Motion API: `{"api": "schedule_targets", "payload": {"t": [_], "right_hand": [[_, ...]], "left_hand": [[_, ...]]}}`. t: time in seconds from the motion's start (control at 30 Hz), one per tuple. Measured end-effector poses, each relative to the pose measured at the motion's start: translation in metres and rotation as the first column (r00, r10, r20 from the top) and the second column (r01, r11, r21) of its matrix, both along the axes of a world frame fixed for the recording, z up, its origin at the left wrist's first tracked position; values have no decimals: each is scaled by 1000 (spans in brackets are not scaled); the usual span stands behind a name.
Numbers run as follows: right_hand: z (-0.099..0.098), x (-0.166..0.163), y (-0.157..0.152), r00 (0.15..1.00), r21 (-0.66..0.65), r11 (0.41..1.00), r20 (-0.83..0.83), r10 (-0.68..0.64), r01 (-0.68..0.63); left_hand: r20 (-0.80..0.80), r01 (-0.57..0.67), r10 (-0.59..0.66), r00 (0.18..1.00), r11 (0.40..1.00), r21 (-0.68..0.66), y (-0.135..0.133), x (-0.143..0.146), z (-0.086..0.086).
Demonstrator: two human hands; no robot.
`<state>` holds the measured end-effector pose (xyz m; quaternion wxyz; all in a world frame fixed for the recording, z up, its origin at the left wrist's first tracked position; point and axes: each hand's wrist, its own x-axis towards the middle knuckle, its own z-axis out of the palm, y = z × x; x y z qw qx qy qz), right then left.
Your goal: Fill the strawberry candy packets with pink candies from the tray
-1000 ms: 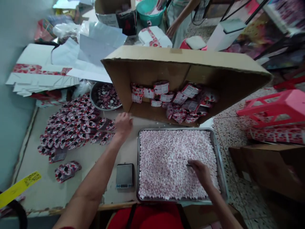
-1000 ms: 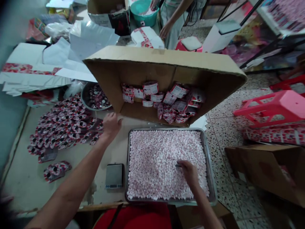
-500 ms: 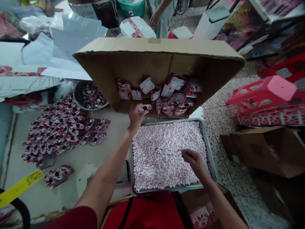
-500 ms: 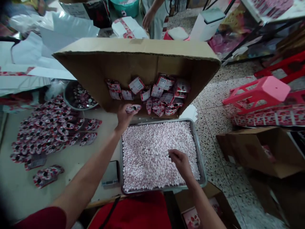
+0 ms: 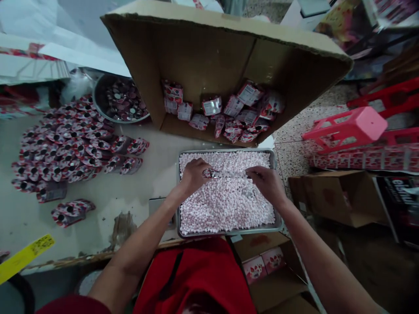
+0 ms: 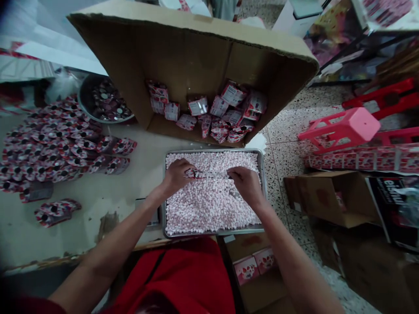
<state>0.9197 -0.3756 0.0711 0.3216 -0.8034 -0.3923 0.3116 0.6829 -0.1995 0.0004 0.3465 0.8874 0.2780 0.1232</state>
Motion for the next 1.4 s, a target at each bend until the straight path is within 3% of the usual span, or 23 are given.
{"api": "schedule_targets", "payload": {"t": [0.1,0.2,0.3,0.37,0.47,0.57,0.67,0.77,0.9,1.03,1.13,1.3,1.4], "right_hand": [[25,-11,9,953,-40,985,247,173,-169],[48,-25,15,882,-115,963,386,269,-243],[60,-24,0,872,-104,972,429,235,-211],[53,-8,-30,890,-100,987,428,159,-128],[13,26,-89,911,-118,990,412,-19,74],[-54,37,-118,938,-116,959,268,-221,260],[-108,9,-97,957,-130,951,-27,-287,282],[-122,-21,-68,934,-147,959,-234,-271,241],[-91,-14,-69,919,-151,968,-315,-239,200],[-53,4,-71,874,-83,978,-439,-207,190],[-36,3,-52,900,-23,994,-422,-109,110],[-2,-12,-8,984,16,992,-124,125,-124],[31,-30,13,947,4,957,140,288,-292]], "left_hand": [[-24,5,-5,1000,1000,2,-11,1,-8],[-16,-13,13,1000,1000,-28,-16,3,-13],[27,-47,51,998,993,-107,-17,4,-16],[50,-99,111,993,975,-197,-17,2,-17],[42,-211,245,969,902,-377,-22,-5,-16],[20,-248,290,957,848,-468,-31,-14,-12],[24,-298,333,943,872,-389,-36,-24,-7],[25,-372,387,922,901,-224,-34,-37,-3],[-35,-323,321,946,945,-49,-30,-48,2],[-51,-284,282,958,959,-19,-36,-44,4],[-60,-272,270,961,962,-25,-42,-39,7],[-62,-283,281,958,958,-36,-49,-36,11],[-62,-283,280,958,958,-46,-53,-35,9]]}}
